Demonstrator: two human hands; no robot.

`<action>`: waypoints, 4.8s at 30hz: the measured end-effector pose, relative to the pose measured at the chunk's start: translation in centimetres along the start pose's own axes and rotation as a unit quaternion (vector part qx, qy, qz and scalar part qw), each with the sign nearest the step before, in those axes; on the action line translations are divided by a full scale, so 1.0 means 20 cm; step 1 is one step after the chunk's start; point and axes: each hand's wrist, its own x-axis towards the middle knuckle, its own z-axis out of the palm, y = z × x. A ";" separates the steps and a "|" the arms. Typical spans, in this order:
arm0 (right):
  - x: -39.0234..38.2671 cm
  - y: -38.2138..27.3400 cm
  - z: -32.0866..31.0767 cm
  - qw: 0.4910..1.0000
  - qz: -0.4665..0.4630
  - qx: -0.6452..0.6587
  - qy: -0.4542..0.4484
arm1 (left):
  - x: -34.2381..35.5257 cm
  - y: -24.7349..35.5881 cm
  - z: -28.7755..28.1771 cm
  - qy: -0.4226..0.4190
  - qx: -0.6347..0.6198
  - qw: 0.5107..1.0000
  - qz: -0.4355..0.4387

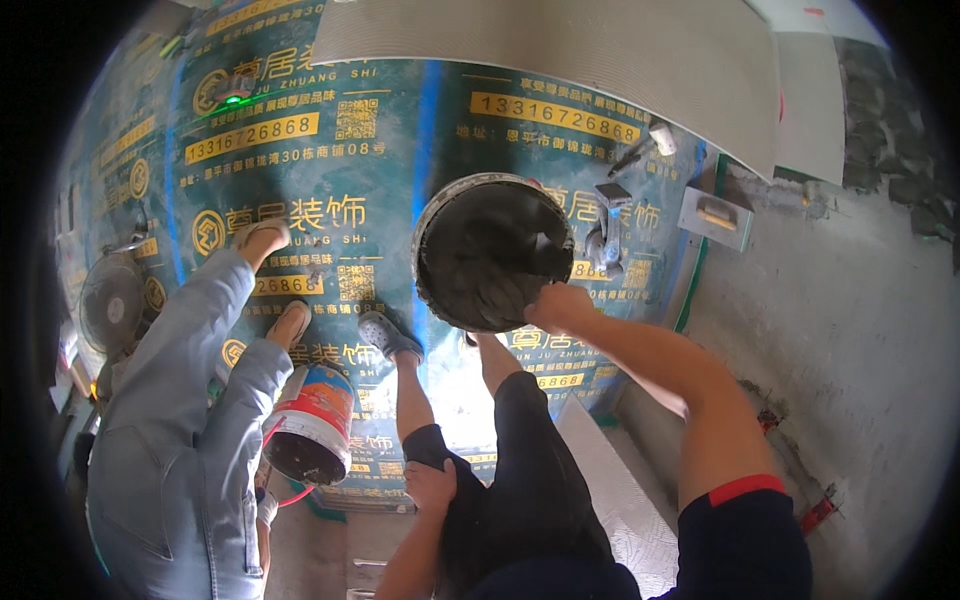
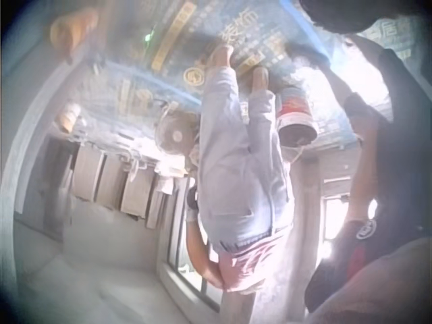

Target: The person applies mortar from a bucket onto a large wall tile using a notched trowel, spreading it across the surface. They then lift the tile and press it onto the wall, using a suction cup tool and a rubber mallet to adjust and secure it into place.

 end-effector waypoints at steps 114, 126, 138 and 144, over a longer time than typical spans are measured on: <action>0.14 -0.01 0.50 0.682 -0.173 0.710 -0.028 | 0.27 -0.09 -0.44 0.046 0.069 0.988 0.132; -0.43 0.28 0.13 0.657 -0.100 0.746 0.030 | 0.26 -0.05 -0.37 -0.006 0.018 0.998 0.055; 0.17 1.06 -1.47 0.816 0.121 0.356 0.439 | 0.32 -0.01 -0.05 0.032 -0.021 0.990 0.138; 0.04 1.05 -1.40 0.710 0.071 0.365 0.598 | 0.10 0.13 -0.33 -0.043 -0.018 0.997 0.065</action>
